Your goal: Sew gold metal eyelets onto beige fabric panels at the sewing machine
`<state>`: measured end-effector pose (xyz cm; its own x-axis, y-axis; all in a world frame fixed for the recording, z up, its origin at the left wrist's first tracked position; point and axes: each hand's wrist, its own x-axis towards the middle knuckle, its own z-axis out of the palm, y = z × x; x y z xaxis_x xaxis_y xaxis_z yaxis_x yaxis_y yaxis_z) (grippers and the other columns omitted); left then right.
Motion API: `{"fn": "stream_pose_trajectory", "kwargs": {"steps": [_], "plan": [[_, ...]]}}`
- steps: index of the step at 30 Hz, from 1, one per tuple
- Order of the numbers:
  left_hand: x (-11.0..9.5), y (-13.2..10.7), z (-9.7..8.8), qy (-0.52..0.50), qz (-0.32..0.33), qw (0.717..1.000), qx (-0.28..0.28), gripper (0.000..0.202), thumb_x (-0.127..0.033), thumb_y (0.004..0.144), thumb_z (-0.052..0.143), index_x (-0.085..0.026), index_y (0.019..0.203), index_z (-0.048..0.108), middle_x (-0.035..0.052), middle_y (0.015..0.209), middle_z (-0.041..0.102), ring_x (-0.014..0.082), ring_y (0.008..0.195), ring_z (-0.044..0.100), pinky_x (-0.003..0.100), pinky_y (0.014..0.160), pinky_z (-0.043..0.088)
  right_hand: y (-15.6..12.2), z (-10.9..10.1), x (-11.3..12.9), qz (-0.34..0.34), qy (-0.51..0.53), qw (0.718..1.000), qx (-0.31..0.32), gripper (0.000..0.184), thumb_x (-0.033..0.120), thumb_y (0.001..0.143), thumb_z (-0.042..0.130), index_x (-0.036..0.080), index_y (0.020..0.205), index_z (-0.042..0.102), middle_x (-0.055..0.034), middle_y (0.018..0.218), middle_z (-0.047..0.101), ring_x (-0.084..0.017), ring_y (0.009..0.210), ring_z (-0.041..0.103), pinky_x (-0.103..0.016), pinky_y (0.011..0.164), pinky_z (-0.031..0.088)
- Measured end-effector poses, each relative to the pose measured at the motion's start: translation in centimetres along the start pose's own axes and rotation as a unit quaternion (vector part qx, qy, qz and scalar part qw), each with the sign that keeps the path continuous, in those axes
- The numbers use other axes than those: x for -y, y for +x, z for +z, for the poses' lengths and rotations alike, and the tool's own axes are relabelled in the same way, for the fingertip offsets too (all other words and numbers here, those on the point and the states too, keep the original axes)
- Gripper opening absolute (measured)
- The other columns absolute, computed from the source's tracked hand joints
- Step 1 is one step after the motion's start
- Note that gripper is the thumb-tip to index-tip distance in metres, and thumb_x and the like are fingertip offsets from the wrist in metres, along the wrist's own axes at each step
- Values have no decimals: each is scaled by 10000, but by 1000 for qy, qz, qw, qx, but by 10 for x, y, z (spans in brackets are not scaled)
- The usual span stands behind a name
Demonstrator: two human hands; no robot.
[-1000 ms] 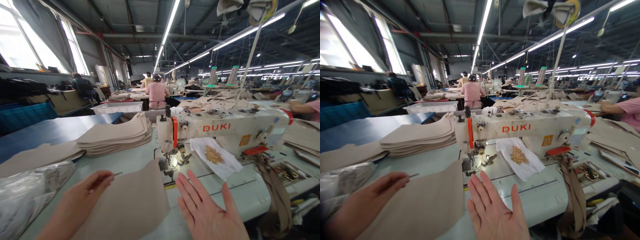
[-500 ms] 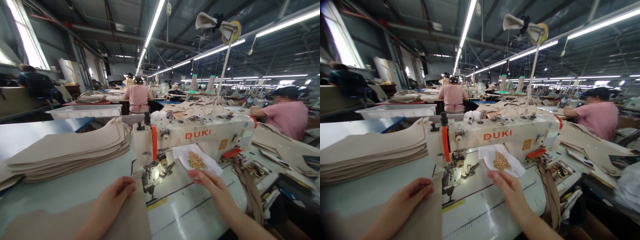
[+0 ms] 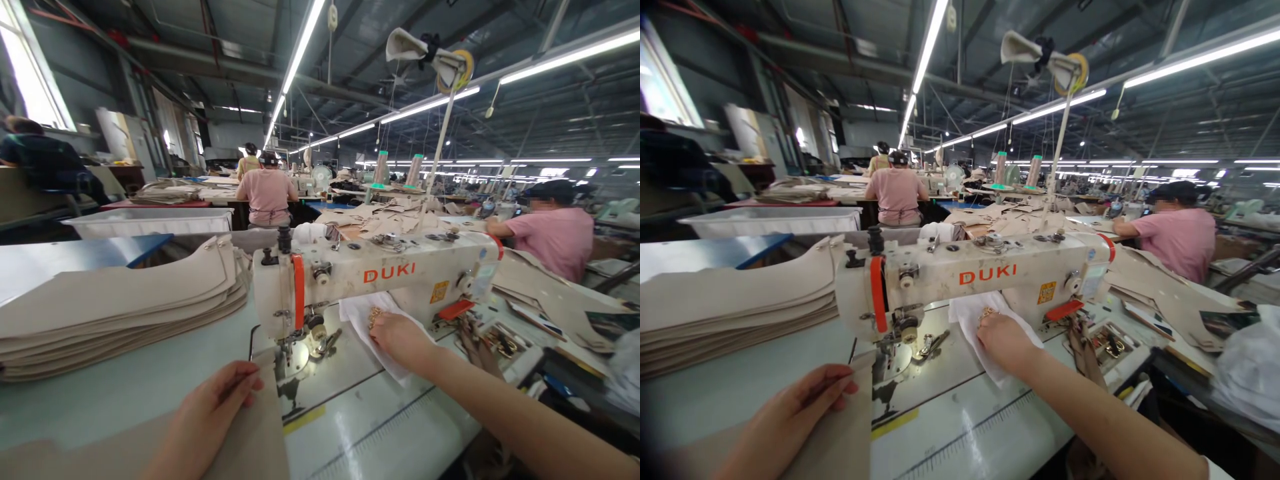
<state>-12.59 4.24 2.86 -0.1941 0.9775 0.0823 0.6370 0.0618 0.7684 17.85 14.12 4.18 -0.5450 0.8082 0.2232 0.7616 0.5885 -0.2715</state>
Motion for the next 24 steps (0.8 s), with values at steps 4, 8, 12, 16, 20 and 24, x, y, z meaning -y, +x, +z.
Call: {"fn": "stream_pose_trajectory", "kwargs": {"steps": [4,8,12,16,20,24], "plan": [[3,0,0,-12,5,1000,-2,273,-473,691,497,-258,786,637,2,744,742,219,653,669,287,651,516,2,-2,-3,6,36,999,-16,213,55,738,548,172,579,627,-103,720,667,-245,812,602,-352,829,414],[8,-1,0,-20,4,1000,-3,286,-480,678,525,-257,797,659,6,747,742,226,656,664,295,654,514,-1,-5,-3,32,113,992,-53,185,128,789,511,180,681,651,-50,760,672,-189,765,597,-305,745,446],[7,-3,0,-51,17,999,3,286,-471,683,539,-245,789,679,6,686,722,216,619,643,284,636,504,-8,-5,9,50,213,974,-58,174,252,827,510,168,805,661,-22,746,682,-148,690,610,-254,644,474],[-1,-11,2,-73,50,996,22,244,-427,734,544,-237,758,694,-11,648,682,193,622,618,261,630,479,-17,1,39,53,383,922,-33,136,286,765,578,175,751,654,-8,694,669,-142,649,602,-253,616,471],[-7,-21,6,-96,62,992,56,218,-365,771,548,-220,750,709,-17,620,637,172,639,589,243,631,456,-19,17,83,25,403,915,-4,88,168,724,555,191,728,641,2,705,664,-144,674,597,-255,642,455],[-6,-27,9,-132,55,987,66,177,-323,748,579,-201,754,707,-11,629,626,158,625,554,238,609,432,-11,35,117,-48,310,949,-23,176,76,693,501,195,723,628,-1,718,650,-151,693,588,-256,657,439]]}}
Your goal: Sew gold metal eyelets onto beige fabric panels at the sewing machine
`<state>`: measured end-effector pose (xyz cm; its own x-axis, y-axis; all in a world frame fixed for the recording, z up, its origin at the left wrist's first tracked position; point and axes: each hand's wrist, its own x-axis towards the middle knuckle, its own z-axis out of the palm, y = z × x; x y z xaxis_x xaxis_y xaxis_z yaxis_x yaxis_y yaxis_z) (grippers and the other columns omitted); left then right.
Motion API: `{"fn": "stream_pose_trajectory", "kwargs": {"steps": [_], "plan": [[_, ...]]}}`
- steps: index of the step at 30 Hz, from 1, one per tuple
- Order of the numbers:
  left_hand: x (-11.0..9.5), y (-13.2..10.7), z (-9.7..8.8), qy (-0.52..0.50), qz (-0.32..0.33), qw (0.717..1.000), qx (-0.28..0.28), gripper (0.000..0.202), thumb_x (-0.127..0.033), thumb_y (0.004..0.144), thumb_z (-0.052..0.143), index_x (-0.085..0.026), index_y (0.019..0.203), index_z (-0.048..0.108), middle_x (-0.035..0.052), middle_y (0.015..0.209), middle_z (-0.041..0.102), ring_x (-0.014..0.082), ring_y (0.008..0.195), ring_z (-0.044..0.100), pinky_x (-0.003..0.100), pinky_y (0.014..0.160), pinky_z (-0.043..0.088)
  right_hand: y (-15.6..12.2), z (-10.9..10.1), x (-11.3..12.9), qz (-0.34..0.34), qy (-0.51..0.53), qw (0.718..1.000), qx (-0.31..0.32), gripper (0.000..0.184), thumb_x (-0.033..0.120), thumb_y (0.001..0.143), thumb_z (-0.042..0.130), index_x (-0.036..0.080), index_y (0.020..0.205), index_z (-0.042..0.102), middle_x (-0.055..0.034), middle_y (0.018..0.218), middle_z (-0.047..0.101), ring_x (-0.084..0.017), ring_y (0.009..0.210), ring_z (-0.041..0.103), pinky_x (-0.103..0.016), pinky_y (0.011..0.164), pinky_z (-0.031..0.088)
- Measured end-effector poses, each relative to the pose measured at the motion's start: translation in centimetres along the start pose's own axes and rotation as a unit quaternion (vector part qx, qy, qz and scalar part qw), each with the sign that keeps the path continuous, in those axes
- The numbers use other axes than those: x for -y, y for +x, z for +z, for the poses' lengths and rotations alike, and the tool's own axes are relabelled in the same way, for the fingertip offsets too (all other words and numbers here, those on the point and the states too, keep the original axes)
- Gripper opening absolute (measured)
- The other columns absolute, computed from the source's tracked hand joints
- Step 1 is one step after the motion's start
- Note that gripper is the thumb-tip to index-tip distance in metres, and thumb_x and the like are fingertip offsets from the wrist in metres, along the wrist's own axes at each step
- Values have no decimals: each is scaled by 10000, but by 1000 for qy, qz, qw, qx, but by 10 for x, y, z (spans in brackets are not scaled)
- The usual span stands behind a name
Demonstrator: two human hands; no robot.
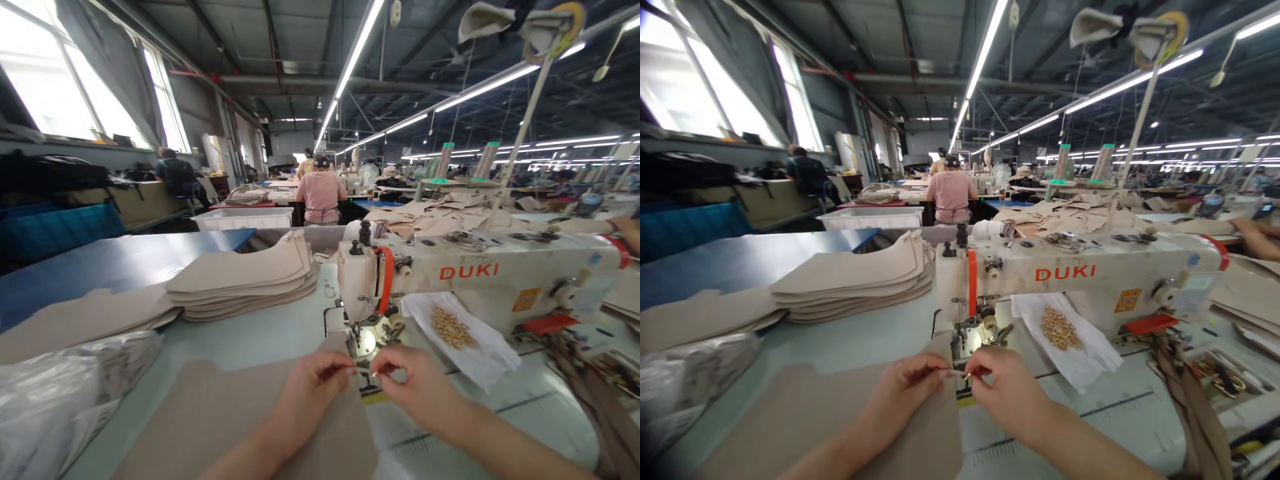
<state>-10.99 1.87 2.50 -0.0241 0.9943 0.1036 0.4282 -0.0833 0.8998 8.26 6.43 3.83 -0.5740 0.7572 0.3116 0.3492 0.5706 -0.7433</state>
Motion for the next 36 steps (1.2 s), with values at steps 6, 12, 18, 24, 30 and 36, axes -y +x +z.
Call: {"fn": "stream_pose_trajectory", "kwargs": {"steps": [6,12,18,24,30,36], "plan": [[5,2,-5,-43,-4,999,-7,191,-332,743,575,-190,718,700,-9,599,598,155,621,536,241,606,408,10,16,-1,-32,-45,998,-41,182,53,683,495,196,723,600,3,721,627,-145,707,583,-249,673,429],[6,7,-6,-49,-10,999,-9,194,-348,750,587,-190,733,697,-12,597,601,155,615,538,243,617,411,14,14,0,-15,-34,998,-47,155,72,705,522,198,702,612,6,699,635,-136,672,584,-232,648,439],[5,6,-5,-46,-8,999,-9,188,-343,757,593,-197,728,708,-13,609,607,153,623,544,245,623,411,18,16,-3,-1,10,999,-32,150,111,729,544,192,722,670,1,692,666,-133,642,594,-224,614,434],[5,10,-6,-154,-53,986,27,222,-390,685,664,-169,691,683,-6,595,645,127,538,534,249,575,425,26,15,-12,100,226,967,63,65,190,691,653,173,734,698,12,658,671,-117,608,582,-220,589,431],[0,9,-13,-249,-110,958,90,359,-468,602,768,-151,706,635,1,608,685,97,492,556,228,542,437,33,7,-15,180,386,892,153,258,316,596,788,152,732,643,17,611,657,-94,556,589,-232,603,470],[5,8,-16,-301,-143,935,125,348,-418,620,792,-140,744,625,8,619,696,89,498,589,209,538,450,35,11,-16,162,422,880,148,326,331,578,819,160,700,569,33,587,639,-98,544,597,-228,572,471]]}}
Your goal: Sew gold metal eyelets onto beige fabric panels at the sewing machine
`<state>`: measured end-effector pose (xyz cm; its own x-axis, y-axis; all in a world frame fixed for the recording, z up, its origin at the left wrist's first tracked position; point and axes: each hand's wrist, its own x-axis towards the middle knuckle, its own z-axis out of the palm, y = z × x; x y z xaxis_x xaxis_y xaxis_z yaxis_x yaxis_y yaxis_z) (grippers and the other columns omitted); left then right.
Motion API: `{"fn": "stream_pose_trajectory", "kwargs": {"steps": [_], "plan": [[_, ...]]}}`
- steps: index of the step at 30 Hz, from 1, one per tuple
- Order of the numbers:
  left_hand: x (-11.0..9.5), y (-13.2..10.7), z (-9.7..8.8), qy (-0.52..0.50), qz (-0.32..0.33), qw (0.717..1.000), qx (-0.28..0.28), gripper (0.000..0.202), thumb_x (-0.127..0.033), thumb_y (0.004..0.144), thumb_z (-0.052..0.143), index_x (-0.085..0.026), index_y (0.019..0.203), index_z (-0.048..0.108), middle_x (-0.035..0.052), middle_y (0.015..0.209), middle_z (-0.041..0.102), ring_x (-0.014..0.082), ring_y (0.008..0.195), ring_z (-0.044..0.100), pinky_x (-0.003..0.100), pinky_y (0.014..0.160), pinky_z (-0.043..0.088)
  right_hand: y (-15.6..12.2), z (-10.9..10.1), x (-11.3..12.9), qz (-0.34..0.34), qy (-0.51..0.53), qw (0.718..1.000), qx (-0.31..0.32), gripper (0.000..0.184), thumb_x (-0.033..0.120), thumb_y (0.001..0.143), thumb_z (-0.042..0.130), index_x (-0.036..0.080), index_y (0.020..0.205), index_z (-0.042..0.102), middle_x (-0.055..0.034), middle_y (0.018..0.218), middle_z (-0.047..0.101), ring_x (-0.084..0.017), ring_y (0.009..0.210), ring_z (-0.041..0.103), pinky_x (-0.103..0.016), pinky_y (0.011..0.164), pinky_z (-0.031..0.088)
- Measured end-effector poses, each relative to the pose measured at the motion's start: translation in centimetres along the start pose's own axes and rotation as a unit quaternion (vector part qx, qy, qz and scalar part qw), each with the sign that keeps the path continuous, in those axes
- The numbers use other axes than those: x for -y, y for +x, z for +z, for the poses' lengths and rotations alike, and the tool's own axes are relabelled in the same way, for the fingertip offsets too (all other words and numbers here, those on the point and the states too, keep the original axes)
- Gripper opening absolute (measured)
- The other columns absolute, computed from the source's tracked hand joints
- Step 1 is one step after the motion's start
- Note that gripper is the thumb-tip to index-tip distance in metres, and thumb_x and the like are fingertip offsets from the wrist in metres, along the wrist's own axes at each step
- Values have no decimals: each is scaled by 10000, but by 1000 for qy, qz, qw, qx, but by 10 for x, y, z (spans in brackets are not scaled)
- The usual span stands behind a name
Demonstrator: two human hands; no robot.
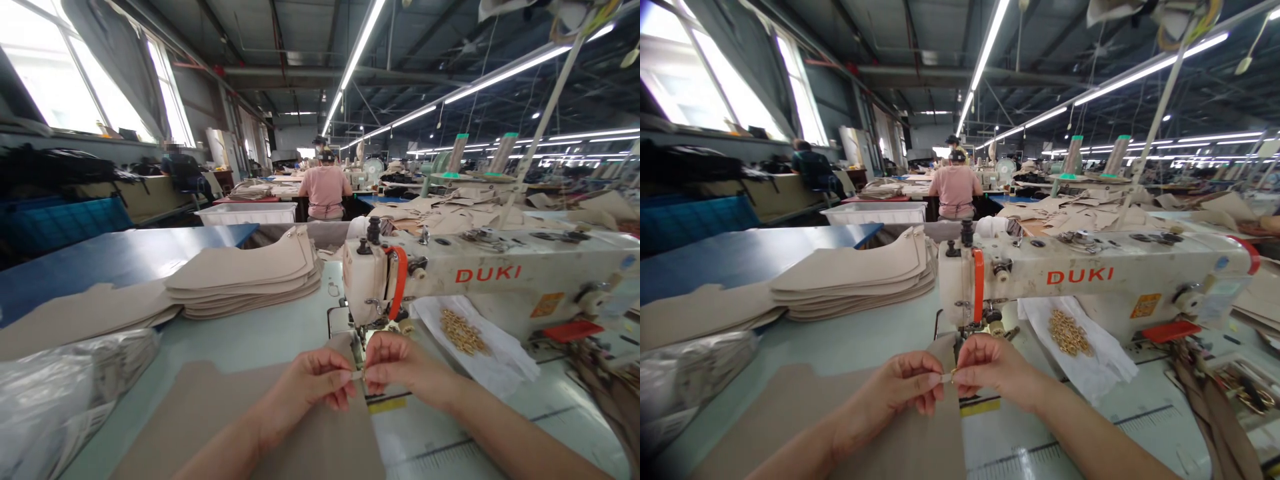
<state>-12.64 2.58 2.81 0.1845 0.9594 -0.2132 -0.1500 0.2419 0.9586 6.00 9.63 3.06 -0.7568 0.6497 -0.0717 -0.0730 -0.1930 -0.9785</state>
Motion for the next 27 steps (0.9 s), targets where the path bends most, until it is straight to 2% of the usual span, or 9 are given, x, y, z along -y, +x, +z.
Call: {"fn": "stream_pose_trajectory", "kwargs": {"steps": [4,8,11,13,17,22,27], "plan": [[0,-1,0,-15,-7,1000,-5,324,-391,634,794,-134,739,627,5,619,691,83,504,593,209,552,463,1,2,-8,-32,-4,999,-37,312,370,587,813,153,668,604,35,569,618,-84,544,569,-220,586,452],[0,1,2,-28,-5,999,-21,332,-391,614,806,-136,727,626,4,615,692,82,508,593,206,555,460,-1,3,-13,-54,-24,997,-54,271,367,600,802,163,712,662,18,648,637,-102,614,572,-238,630,455],[2,3,4,-21,4,999,-39,351,-420,606,801,-141,724,623,4,612,694,86,503,589,211,551,455,-2,5,-16,-106,-71,989,-74,188,342,670,750,176,731,685,12,682,636,-111,643,564,-234,621,449],[4,4,6,-6,20,999,-47,377,-451,594,797,-143,721,619,1,602,690,91,497,586,212,537,446,-3,8,-19,-117,-93,985,-84,142,313,718,705,175,735,674,17,644,622,-106,612,555,-226,595,440],[4,3,11,12,39,998,-55,407,-473,569,802,-157,713,588,-5,577,679,104,500,584,214,525,437,-3,12,-25,-95,-67,990,-84,141,283,717,700,172,723,614,21,632,621,-104,597,560,-225,589,442],[-2,-2,14,-33,8,997,-68,434,-570,703,657,-150,792,596,33,639,691,139,575,625,241,576,458,1,15,-21,-45,28,996,-65,274,372,648,757,160,683,587,22,589,630,-85,523,546,-218,556,444],[-7,-1,16,-46,-25,997,-53,354,-389,620,783,-145,804,604,20,677,685,117,601,605,230,616,456,2,17,-16,-18,61,995,-79,341,417,593,791,155,653,581,16,567,632,-86,504,551,-219,544,443]]}}
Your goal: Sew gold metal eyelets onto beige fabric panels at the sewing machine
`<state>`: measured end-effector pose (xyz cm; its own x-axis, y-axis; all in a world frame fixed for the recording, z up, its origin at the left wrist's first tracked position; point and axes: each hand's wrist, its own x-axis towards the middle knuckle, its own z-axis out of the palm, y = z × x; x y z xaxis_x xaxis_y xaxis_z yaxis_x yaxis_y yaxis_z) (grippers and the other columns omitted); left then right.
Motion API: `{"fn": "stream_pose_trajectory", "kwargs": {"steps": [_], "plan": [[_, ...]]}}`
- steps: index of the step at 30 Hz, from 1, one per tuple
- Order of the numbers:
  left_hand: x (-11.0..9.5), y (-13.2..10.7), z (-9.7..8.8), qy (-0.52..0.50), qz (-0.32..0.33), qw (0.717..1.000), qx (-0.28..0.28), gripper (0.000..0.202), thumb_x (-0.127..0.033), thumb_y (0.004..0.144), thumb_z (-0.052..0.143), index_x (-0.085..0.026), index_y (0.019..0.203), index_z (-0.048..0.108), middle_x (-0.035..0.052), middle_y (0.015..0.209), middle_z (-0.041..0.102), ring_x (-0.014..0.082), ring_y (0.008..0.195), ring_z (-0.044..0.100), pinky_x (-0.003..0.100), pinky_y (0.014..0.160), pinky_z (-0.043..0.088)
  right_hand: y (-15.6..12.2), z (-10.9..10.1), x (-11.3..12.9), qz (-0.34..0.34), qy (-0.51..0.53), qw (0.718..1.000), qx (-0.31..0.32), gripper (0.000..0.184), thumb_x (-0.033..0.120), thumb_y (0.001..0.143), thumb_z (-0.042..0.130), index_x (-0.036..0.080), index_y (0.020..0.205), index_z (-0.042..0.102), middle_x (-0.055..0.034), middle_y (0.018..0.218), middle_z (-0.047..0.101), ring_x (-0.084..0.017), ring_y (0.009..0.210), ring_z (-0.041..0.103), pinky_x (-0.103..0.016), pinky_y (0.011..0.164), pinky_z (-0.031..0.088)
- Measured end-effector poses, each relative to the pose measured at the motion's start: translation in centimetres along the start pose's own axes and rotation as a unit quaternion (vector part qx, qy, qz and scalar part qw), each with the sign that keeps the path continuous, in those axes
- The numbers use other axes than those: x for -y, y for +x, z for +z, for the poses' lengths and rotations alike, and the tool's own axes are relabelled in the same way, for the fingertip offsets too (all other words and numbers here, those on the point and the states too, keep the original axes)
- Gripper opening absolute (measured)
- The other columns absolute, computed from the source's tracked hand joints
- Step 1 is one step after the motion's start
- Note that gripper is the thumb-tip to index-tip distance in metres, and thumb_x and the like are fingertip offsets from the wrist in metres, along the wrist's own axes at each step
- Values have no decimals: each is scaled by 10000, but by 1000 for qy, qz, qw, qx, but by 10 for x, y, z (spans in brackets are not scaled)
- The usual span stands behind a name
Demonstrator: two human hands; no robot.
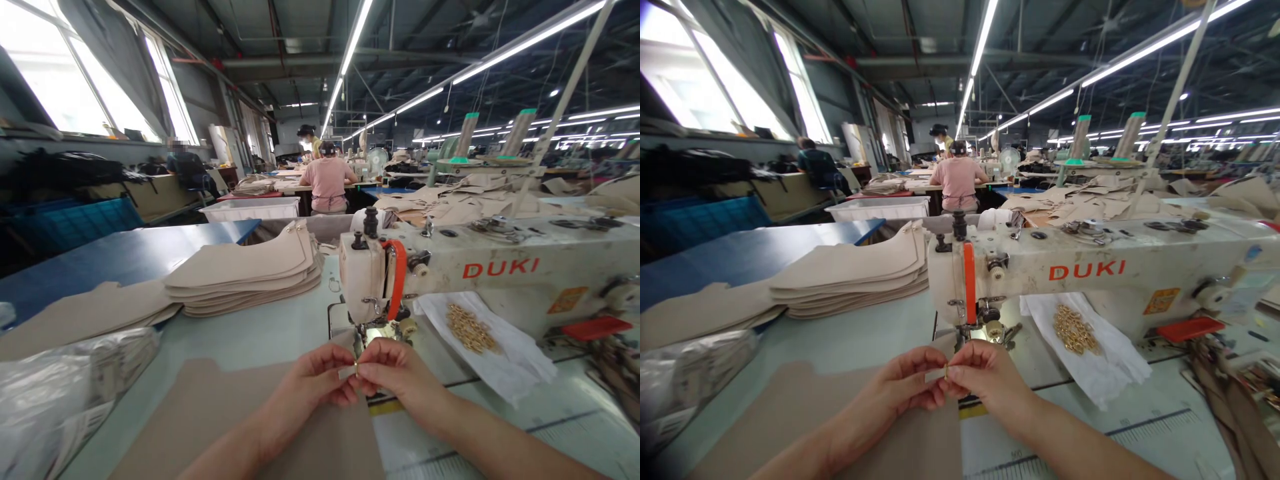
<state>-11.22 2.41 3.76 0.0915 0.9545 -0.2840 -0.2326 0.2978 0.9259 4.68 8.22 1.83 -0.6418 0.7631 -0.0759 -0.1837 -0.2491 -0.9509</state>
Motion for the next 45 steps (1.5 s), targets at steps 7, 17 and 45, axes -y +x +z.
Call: {"fn": "stream_pose_trajectory", "kwargs": {"steps": [7,17,45], "plan": [[2,2,0,42,7,999,9,189,-266,602,725,-153,663,586,2,611,646,116,579,562,232,593,422,1,-2,-8,-15,-46,999,21,352,441,604,776,170,677,564,23,614,616,-107,548,568,-256,592,457],[14,3,-2,182,144,971,-55,31,-161,649,571,-160,678,581,-29,643,557,121,624,488,219,586,366,-14,6,-4,-185,-302,935,-28,219,187,667,710,196,799,536,25,744,560,-138,724,526,-249,676,422],[22,6,-4,96,199,967,-124,195,-185,563,752,-185,616,565,-17,651,629,122,616,568,214,604,450,-10,3,-12,-241,-283,926,-65,90,164,766,579,192,680,572,-7,715,634,-127,664,579,-222,619,452]]}}
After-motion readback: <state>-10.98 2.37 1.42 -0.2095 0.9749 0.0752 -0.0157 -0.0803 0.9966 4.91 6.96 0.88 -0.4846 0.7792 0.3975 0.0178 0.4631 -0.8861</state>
